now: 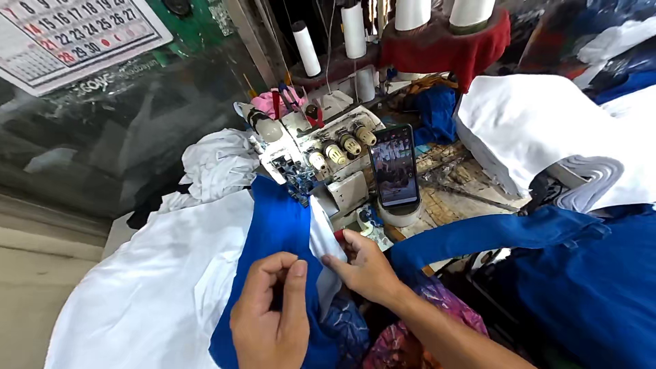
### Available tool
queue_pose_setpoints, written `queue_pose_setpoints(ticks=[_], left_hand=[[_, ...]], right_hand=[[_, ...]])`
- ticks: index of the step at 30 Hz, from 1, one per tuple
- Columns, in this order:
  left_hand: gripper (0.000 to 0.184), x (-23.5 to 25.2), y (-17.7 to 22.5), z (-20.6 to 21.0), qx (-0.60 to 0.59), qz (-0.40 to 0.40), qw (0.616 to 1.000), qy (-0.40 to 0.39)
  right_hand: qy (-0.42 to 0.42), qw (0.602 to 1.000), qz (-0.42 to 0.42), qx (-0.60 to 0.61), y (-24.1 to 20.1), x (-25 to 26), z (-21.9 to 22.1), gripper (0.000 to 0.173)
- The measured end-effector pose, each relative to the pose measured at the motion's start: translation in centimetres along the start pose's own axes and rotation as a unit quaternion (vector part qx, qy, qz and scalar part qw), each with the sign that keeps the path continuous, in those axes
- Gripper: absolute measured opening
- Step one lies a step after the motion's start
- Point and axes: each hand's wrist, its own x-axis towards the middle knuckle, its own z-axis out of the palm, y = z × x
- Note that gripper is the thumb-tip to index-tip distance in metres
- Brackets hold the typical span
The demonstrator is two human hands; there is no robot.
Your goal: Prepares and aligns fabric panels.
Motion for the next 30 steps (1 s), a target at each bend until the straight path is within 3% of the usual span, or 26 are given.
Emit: queue_pose_setpoints(ticks=[4,7,15,20,22,25,30], left_hand=[[0.011,-0.3,-0.1,0.2,-0.018,-0.020,0.999,-0.040],[0.011,-0.4,0.0,0.4,-0.022,-0.026,0.998,-0.053],[0.012,-0.3,-0.1,-0.2,-0.024,-0.025,0.998,-0.060],[0.020,-2.6,-3.2,1.7,0.061,-0.075,0.972,-0.214],[0.023,-2.9,-3.4,1.7,0.111,-0.073,0.964,-0.231],[0.029,-1.8,-2.0,0.5,0.134,-0.078,0.965,-0.212],[0.021,2.3,-3.5,-0.6,0.162,0.029,0.984,-0.073]], right_hand=[[-0.033,0.997,0.011,0.069,-0.9,-0.7,-1.3,0.021],[-0.060,0.984,0.026,0.164,-1.7,-1.3,-1.8,0.025],[-0.068,0.984,0.016,0.163,-0.9,-2.2,-2.1,0.021],[-0.061,0.978,0.047,0.193,-0.3,-2.8,-2.1,0.022],[-0.067,0.968,0.070,0.234,-0.3,-3.0,-2.3,0.026],[-0.062,0.963,0.068,0.252,-0.3,-3.2,-2.3,0.035],[-0.054,0.985,0.033,0.161,-0.9,-2.7,-1.5,0.028]])
